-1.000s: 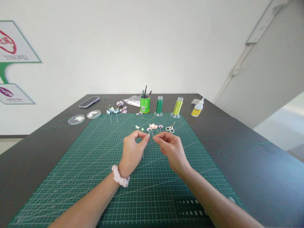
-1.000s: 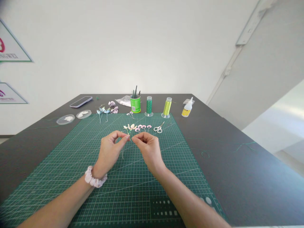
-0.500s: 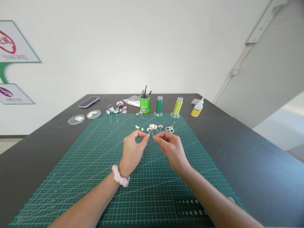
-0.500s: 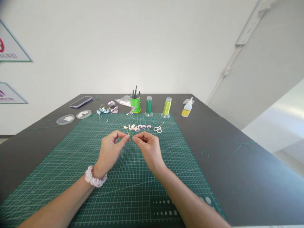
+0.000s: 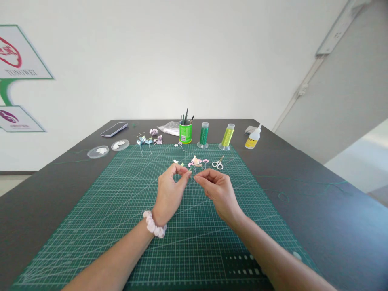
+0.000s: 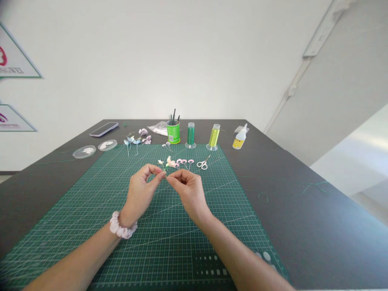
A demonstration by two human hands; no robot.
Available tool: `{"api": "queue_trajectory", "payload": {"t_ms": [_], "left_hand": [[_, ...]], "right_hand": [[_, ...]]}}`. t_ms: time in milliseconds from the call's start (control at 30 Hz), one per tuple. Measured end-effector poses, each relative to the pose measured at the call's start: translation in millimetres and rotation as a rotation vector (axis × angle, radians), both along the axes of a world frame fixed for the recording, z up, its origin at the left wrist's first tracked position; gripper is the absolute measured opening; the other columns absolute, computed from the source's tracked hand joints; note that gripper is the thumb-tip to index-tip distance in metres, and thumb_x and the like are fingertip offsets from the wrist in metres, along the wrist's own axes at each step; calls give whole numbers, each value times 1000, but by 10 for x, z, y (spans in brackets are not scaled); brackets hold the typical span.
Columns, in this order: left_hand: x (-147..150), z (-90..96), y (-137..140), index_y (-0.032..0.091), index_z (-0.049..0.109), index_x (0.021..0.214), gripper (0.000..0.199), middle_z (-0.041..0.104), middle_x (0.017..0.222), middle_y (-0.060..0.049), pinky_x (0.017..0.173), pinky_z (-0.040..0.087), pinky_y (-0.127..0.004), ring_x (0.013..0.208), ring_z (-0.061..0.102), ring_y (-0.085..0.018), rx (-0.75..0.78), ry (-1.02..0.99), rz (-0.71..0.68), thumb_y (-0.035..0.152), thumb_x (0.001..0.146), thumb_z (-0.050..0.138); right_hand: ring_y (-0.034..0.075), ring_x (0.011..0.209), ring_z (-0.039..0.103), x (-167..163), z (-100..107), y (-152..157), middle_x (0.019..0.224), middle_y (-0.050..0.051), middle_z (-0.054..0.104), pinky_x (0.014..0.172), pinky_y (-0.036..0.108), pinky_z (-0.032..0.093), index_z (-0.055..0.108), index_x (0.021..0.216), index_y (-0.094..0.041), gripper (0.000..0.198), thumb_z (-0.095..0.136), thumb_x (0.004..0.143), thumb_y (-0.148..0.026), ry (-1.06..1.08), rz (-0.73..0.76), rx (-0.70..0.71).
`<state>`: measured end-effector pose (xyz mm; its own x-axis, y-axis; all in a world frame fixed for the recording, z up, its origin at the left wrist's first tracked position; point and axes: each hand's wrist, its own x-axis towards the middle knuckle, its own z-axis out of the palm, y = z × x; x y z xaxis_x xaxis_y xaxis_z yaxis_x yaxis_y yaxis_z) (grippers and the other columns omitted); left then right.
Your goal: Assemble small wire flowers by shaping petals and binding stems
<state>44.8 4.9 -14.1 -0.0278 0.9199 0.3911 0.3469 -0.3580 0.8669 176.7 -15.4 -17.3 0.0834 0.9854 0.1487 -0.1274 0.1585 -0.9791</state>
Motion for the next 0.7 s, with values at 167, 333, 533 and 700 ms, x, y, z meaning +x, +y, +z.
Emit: {"api": "queue_trajectory", "payload": {"t_ms": [167, 333, 533, 700], "left_hand": [[-13, -36, 15, 20, 68, 82, 10, 72, 79, -1, 82, 48, -33, 81, 66, -18, 19, 25, -33, 26, 80, 61], [-23, -24, 4, 20, 65, 71, 13, 72, 73, 1, 74, 48, -30, 73, 65, -16, 14, 33, -48, 26, 81, 60], [-15, 9, -3, 21, 66, 68, 11, 72, 72, 1, 74, 48, -31, 72, 65, -17, -14, 10, -39, 26, 78, 63], [-9, 14, 4, 20, 66, 67, 12, 72, 71, 0, 75, 48, -32, 72, 65, -18, -49, -29, -48, 26, 77, 63]], "right_hand": [[7, 43, 28, 2, -23, 11, 46, -7, 44, 42, 25, 20, 64, 61, -19, 16, 70, 69, -31, 3, -1, 9], [7, 42, 28, 9, -18, 2, 45, -7, 42, 42, 26, 20, 64, 60, -19, 17, 70, 69, -31, 4, -6, 12], [6, 41, 27, 14, -9, -8, 44, -8, 41, 41, 25, 18, 63, 59, -19, 18, 70, 70, -31, 15, -4, 20], [6, 40, 26, 29, -9, -10, 47, -7, 45, 40, 25, 18, 64, 60, -18, 19, 72, 69, -33, 57, 4, -15]]}}
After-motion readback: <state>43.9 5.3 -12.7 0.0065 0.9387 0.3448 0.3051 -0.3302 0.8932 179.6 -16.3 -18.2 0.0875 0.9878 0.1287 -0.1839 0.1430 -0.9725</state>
